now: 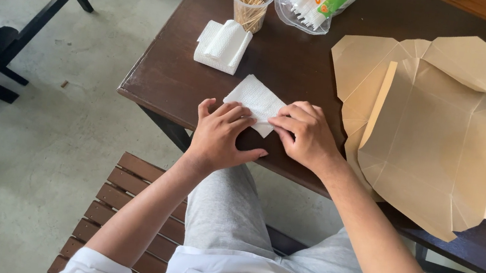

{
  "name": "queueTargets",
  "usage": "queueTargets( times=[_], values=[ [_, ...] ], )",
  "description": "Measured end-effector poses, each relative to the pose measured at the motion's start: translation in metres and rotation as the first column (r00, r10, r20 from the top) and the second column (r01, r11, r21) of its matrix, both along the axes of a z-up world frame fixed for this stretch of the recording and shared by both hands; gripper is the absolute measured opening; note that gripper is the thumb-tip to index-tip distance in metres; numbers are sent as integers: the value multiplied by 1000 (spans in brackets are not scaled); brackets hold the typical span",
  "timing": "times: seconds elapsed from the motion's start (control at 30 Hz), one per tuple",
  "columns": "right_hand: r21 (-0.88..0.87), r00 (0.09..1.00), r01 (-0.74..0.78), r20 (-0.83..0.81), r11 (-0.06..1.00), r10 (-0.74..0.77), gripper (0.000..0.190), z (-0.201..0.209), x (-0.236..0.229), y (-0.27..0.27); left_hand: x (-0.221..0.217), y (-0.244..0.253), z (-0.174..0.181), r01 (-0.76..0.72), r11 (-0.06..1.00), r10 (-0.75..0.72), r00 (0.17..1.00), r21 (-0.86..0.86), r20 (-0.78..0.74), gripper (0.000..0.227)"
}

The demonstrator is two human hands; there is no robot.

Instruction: The person wraps a plastic spoon in a paper napkin and places it inside a flat cardboard takeout box. They then fold the box along its creases to form a three-dimensional container, tucking the flaps to secure the shape.

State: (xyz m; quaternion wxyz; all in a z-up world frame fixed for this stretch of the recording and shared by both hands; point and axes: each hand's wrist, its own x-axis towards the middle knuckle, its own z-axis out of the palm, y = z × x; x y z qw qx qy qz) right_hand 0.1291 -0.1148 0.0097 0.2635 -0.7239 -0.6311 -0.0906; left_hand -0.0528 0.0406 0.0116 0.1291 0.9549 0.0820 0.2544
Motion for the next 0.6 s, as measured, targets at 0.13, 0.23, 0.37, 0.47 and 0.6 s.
queueTargets(
  times=[0.13,0.23,0.37,0.47,0.6],
  values=[
    [9,998,-5,68,1000,4,4,-1,6,3,7,0,-9,-27,1000,27,999,-2,-19,48],
    [-20,997,-21,80,1000,22,10,2,8,5,14,2,-15,-65,998,64,997,-26,-45,38],
    [-84,994,-71,73,994,77,12,0,11,5,19,5,-29,-60,997,60,998,53,15,32],
    [-92,991,-91,93,992,99,13,1,13,5,19,5,-24,-45,997,44,999,70,26,35],
    [-66,976,-110,183,992,120,12,-1,13,9,16,5,-17,-29,998,27,999,55,28,39]
  ],
)
